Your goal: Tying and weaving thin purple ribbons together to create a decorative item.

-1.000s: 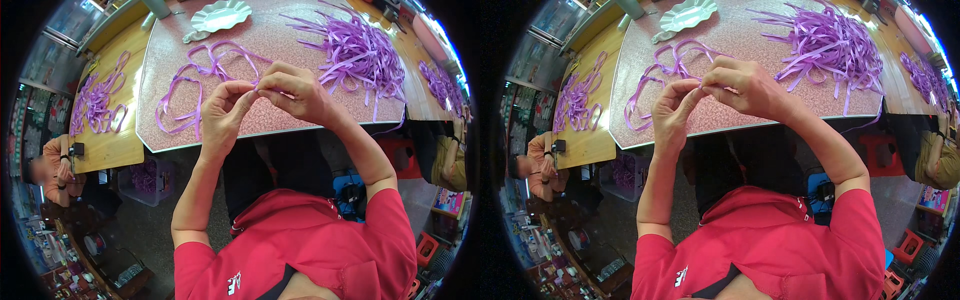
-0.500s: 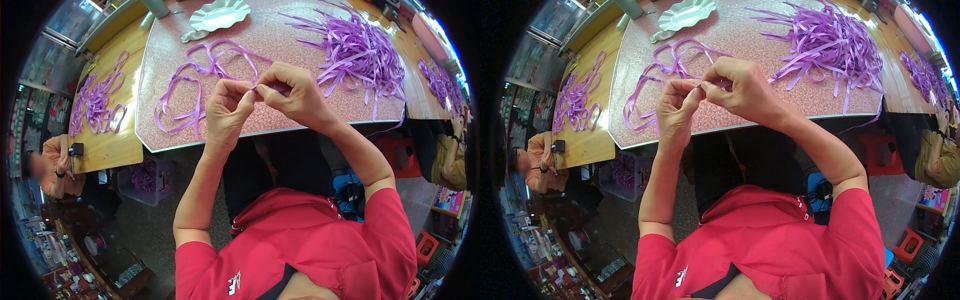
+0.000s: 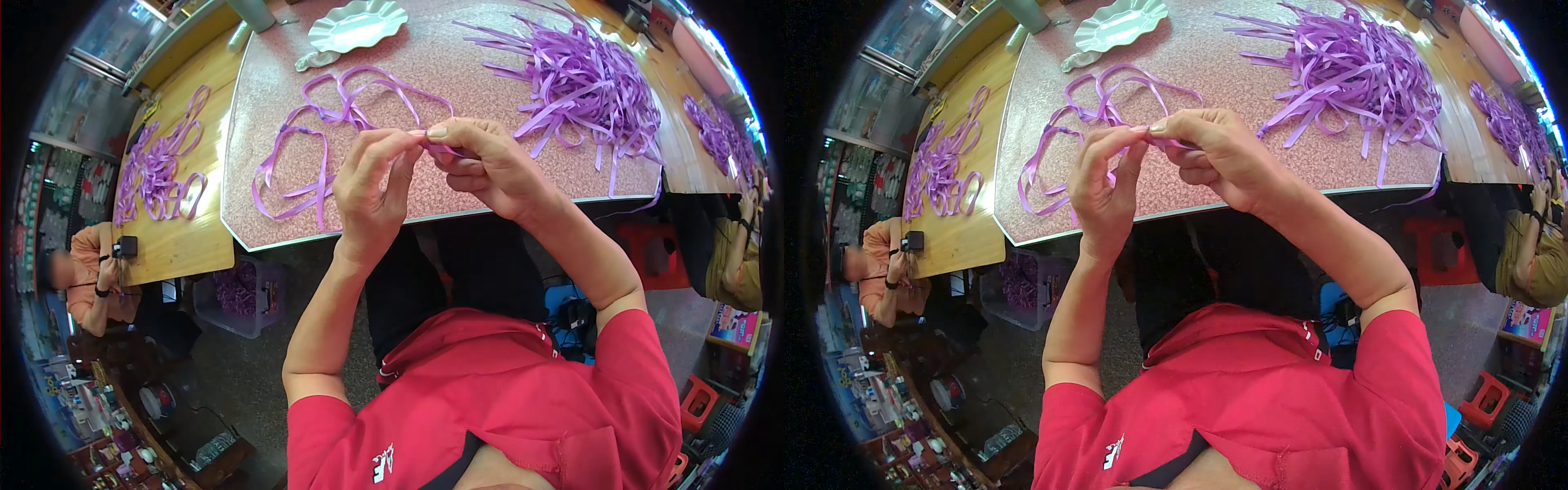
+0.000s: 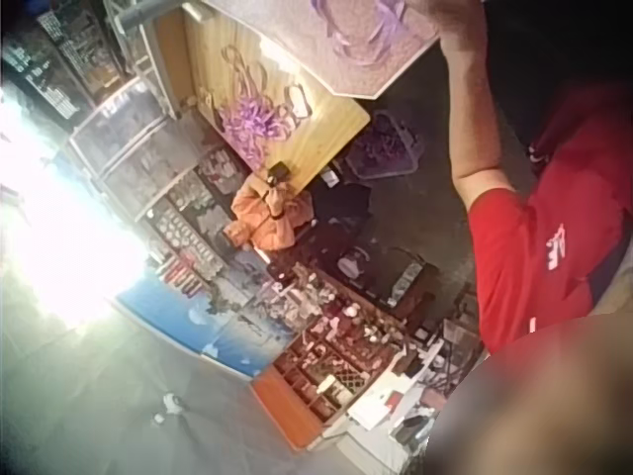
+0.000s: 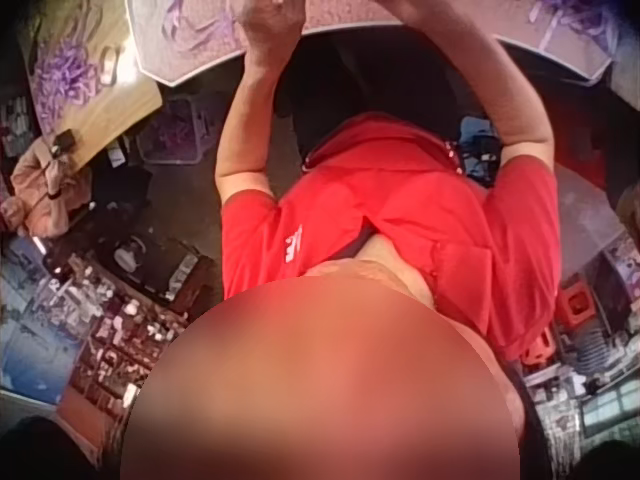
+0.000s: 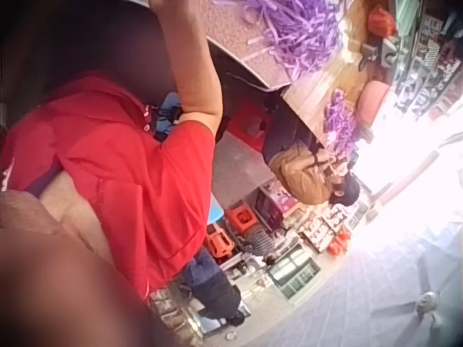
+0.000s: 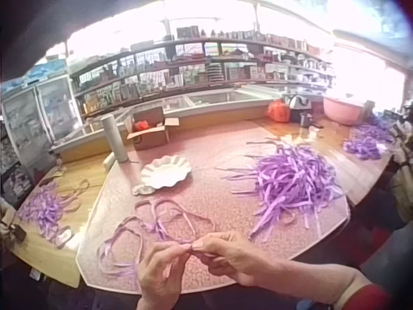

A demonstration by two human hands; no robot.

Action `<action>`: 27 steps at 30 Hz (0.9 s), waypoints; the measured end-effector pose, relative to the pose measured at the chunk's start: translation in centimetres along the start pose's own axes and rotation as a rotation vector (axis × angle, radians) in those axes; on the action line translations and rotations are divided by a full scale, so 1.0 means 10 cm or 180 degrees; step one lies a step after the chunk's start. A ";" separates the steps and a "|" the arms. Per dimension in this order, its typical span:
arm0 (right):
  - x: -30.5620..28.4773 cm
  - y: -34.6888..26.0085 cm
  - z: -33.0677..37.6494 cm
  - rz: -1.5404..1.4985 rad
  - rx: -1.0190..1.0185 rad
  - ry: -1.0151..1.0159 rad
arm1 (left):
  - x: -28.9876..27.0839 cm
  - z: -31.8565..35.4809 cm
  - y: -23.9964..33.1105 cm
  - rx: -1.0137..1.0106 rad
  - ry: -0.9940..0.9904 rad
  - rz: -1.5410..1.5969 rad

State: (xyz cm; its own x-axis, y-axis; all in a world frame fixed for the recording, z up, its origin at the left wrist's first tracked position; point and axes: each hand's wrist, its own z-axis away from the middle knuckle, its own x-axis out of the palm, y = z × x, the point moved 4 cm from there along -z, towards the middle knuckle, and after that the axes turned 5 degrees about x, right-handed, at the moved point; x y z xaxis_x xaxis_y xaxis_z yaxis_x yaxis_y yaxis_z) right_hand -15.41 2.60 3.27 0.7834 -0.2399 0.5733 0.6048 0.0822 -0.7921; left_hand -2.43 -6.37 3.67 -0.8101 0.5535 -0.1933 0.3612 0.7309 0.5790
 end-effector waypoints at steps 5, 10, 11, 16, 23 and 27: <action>-0.05 0.05 -0.02 -0.0549 0.0574 -0.0275 | -0.01 -0.10 0.19 0.1215 -0.0170 -0.1429; 0.01 -0.02 0.01 0.0283 -0.0230 0.0215 | 0.01 -0.10 0.18 0.0486 0.0055 -0.1220; -0.01 -0.02 0.01 0.0541 -0.0442 0.0390 | 0.01 -0.10 0.15 0.0154 0.0098 -0.0967; -0.09 0.02 -0.07 0.1623 -0.1415 0.0596 | 0.01 -0.04 0.01 -0.1133 0.0069 0.0084; -0.05 0.00 -0.02 0.1409 -0.0790 0.0541 | 0.03 0.04 -0.09 -0.1556 0.0201 0.0780; 0.00 0.06 -0.05 0.0267 -0.0296 0.0153 | 0.08 0.13 -0.15 -0.1194 0.0484 0.0525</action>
State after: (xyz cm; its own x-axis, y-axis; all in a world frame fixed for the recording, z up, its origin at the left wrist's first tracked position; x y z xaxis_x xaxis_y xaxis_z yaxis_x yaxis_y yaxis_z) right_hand -15.10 2.19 2.70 0.8215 -0.2822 0.4954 0.5200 0.0144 -0.8541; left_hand -3.02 -6.53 1.63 -0.8246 0.5650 0.0284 0.3214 0.4266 0.8454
